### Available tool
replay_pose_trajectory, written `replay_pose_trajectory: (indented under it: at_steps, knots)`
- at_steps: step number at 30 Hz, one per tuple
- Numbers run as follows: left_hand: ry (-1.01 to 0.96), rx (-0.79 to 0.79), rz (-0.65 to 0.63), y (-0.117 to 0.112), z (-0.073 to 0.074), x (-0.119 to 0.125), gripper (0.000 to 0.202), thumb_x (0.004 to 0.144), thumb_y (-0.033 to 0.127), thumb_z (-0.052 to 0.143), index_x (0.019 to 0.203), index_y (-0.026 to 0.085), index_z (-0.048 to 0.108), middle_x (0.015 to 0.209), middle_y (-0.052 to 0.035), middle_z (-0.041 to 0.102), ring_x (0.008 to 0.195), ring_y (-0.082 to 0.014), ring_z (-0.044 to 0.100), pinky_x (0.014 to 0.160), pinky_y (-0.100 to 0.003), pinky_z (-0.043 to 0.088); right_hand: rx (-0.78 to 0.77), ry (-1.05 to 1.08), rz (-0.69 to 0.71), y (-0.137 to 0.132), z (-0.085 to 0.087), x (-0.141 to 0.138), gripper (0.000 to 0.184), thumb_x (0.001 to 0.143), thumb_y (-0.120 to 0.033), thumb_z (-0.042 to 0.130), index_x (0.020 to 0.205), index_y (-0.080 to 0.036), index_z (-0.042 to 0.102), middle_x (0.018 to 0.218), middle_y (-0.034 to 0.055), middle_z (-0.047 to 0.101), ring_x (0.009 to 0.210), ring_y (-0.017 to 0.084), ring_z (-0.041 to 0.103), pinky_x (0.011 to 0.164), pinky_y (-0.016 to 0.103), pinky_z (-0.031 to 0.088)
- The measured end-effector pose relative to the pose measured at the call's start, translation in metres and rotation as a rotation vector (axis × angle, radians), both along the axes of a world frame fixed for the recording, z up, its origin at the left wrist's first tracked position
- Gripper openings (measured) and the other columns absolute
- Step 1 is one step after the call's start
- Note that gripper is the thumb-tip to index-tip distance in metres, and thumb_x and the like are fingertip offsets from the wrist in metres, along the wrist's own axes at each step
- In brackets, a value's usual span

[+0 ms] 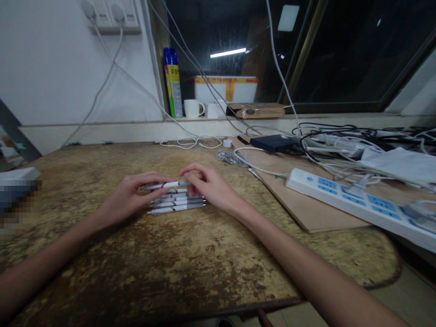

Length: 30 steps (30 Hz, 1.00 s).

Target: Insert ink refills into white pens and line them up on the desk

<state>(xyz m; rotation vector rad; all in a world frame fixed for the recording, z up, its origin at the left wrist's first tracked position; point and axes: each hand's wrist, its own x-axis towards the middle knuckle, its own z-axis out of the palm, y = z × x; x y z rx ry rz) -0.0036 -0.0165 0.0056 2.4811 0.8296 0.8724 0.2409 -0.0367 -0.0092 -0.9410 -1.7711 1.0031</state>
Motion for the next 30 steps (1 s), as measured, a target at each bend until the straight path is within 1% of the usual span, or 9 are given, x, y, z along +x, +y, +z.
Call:
replay_pose_trajectory:
  at_steps: [3,7,9,12,14,18,20,25,30]
  knots:
    - [-0.010,-0.004,0.005,0.0009,-0.0006,-0.0004,0.025,0.099,0.034,0.063,0.120,0.027,0.075,0.118,-0.0050,0.076,0.107,-0.0214,0.069,0.097,-0.037,0.053,0.034,-0.020,-0.005,-0.0004,0.0012,0.0001,0.019,0.096,-0.027,0.056,0.111,-0.020,0.064,0.068,-0.0018,0.058,0.064,0.015,0.054,0.061,0.028,0.040]
    - [-0.008,-0.008,0.002,0.0003,0.0002,0.0001,0.025,0.099,0.033,0.063,0.121,0.028,0.075,0.118,-0.0048,0.076,0.107,-0.0211,0.069,0.098,-0.038,0.053,-0.011,-0.029,0.020,-0.0006,-0.0001,-0.0001,0.025,0.101,-0.037,0.051,0.116,-0.020,0.062,0.061,-0.0036,0.055,0.055,0.014,0.048,0.056,0.028,0.034]
    - [-0.009,-0.005,0.007,-0.0001,0.0008,0.0003,0.025,0.099,0.032,0.063,0.120,0.027,0.075,0.118,-0.0053,0.076,0.107,-0.0214,0.069,0.097,-0.038,0.053,-0.032,-0.013,0.025,-0.0006,-0.0004,-0.0002,0.027,0.101,-0.040,0.050,0.116,-0.021,0.062,0.061,-0.0031,0.056,0.055,0.014,0.049,0.056,0.028,0.035]
    - [-0.016,0.000,0.008,0.0003,0.0009,0.0003,0.025,0.098,0.033,0.064,0.119,0.026,0.076,0.118,-0.0057,0.076,0.106,-0.0215,0.070,0.097,-0.037,0.053,0.010,-0.018,0.004,-0.0004,0.0006,0.0000,0.021,0.098,-0.034,0.055,0.111,-0.021,0.064,0.070,-0.0005,0.061,0.064,0.015,0.055,0.062,0.029,0.041]
    - [-0.022,0.000,0.005,0.0009,0.0004,0.0000,0.025,0.098,0.034,0.064,0.119,0.026,0.076,0.117,-0.0057,0.077,0.105,-0.0213,0.070,0.097,-0.036,0.053,0.053,-0.043,-0.016,-0.0003,0.0015,0.0003,0.019,0.095,-0.030,0.058,0.110,-0.021,0.065,0.073,-0.0004,0.060,0.068,0.016,0.055,0.063,0.029,0.041]
    - [-0.014,-0.011,0.007,0.0016,-0.0003,-0.0004,0.026,0.099,0.036,0.065,0.120,0.026,0.075,0.118,-0.0048,0.076,0.106,-0.0211,0.069,0.095,-0.034,0.053,0.046,-0.064,-0.008,-0.0001,0.0010,0.0007,0.024,0.100,-0.036,0.052,0.114,-0.021,0.064,0.064,-0.0030,0.054,0.059,0.014,0.047,0.057,0.028,0.035]
    - [-0.009,-0.013,0.008,0.0017,-0.0004,-0.0004,0.026,0.099,0.036,0.065,0.121,0.027,0.075,0.118,-0.0046,0.076,0.106,-0.0213,0.069,0.095,-0.035,0.053,0.030,-0.064,-0.008,0.0004,0.0003,0.0012,0.026,0.101,-0.038,0.049,0.114,-0.020,0.064,0.062,-0.0031,0.054,0.057,0.014,0.046,0.057,0.029,0.034]
    - [-0.020,-0.012,0.015,0.0014,-0.0001,0.0002,0.025,0.098,0.034,0.064,0.119,0.027,0.075,0.118,-0.0054,0.076,0.106,-0.0216,0.069,0.096,-0.037,0.053,0.066,-0.063,-0.043,0.0010,0.0015,0.0026,0.018,0.096,-0.029,0.055,0.105,-0.020,0.068,0.075,0.0008,0.060,0.071,0.016,0.055,0.064,0.029,0.039]
    - [-0.015,-0.018,0.000,0.0011,-0.0002,0.0003,0.026,0.099,0.035,0.063,0.121,0.028,0.075,0.119,-0.0048,0.076,0.107,-0.0220,0.069,0.097,-0.036,0.053,0.055,-0.061,-0.023,-0.0007,0.0031,0.0024,0.020,0.099,-0.032,0.053,0.108,-0.021,0.067,0.066,-0.0031,0.050,0.062,0.014,0.046,0.057,0.027,0.031]
